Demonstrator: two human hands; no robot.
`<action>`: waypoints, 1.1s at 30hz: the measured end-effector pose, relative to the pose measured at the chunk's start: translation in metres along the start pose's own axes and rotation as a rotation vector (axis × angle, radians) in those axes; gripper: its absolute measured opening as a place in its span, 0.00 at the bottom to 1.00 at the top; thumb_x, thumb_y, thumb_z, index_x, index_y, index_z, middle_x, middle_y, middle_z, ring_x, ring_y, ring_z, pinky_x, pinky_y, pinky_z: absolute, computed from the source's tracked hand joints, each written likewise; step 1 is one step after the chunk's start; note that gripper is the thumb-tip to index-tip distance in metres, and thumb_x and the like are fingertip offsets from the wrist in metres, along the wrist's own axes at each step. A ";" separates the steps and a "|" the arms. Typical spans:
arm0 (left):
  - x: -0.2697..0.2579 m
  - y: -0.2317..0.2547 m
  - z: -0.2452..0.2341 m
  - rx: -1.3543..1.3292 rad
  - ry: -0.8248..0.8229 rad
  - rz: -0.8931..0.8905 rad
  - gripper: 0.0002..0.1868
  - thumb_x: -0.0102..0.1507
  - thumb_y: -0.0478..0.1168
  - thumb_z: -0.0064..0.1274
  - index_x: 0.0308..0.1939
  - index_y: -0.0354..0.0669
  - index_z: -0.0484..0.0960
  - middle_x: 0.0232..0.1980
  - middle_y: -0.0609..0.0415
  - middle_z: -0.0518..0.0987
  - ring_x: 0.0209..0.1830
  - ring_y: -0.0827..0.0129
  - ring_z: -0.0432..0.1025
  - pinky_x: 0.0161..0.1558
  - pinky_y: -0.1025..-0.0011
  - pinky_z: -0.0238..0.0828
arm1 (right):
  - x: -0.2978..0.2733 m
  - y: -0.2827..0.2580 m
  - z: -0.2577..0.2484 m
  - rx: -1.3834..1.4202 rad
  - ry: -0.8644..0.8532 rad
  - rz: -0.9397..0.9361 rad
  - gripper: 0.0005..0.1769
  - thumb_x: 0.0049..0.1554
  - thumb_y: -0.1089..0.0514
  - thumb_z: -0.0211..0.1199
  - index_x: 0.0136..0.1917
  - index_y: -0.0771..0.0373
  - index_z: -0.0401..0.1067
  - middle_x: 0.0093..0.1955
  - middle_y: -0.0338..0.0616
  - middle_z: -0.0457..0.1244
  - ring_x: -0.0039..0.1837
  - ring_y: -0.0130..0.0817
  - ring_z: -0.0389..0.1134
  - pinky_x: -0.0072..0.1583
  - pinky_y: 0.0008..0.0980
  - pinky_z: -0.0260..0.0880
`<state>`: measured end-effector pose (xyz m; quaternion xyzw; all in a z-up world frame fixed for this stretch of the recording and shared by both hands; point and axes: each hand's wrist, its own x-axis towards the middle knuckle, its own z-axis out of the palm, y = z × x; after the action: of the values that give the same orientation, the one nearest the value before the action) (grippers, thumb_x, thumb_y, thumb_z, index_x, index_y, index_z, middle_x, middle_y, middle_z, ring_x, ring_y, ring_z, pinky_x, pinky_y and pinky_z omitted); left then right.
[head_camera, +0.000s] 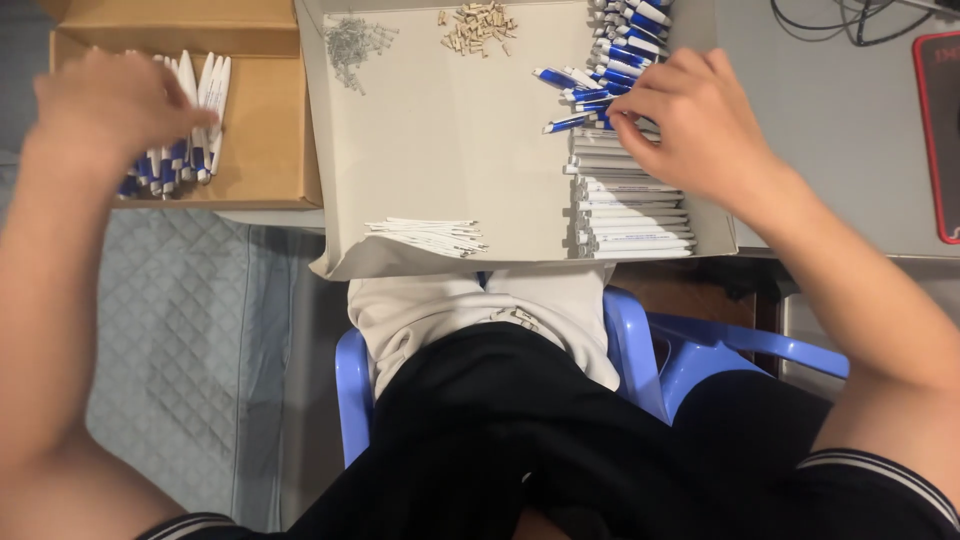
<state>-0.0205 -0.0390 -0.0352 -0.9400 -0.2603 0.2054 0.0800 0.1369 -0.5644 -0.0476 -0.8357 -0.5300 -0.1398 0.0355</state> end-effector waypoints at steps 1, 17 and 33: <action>0.002 -0.002 0.011 0.056 -0.080 -0.060 0.28 0.65 0.71 0.51 0.52 0.60 0.93 0.48 0.44 0.91 0.57 0.44 0.80 0.55 0.46 0.70 | -0.002 -0.001 0.000 0.040 -0.021 0.014 0.07 0.69 0.57 0.64 0.52 0.54 0.83 0.46 0.35 0.69 0.51 0.40 0.63 0.53 0.40 0.56; -0.009 0.001 0.038 -0.064 0.029 -0.132 0.19 0.60 0.60 0.57 0.41 0.55 0.93 0.49 0.39 0.84 0.43 0.40 0.81 0.46 0.48 0.72 | -0.005 -0.002 -0.006 0.061 -0.086 0.023 0.09 0.69 0.56 0.61 0.49 0.54 0.81 0.41 0.33 0.68 0.50 0.41 0.66 0.56 0.40 0.55; -0.087 0.061 -0.025 -0.292 0.530 0.334 0.13 0.74 0.45 0.44 0.45 0.41 0.80 0.38 0.47 0.80 0.32 0.49 0.74 0.29 0.49 0.65 | -0.011 0.006 -0.011 0.004 -0.148 -0.009 0.10 0.70 0.52 0.60 0.50 0.52 0.81 0.41 0.30 0.70 0.47 0.37 0.66 0.58 0.38 0.57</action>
<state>-0.0499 -0.1372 0.0017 -0.9919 -0.0996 -0.0751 -0.0253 0.1355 -0.5789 -0.0394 -0.8414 -0.5350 -0.0769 -0.0028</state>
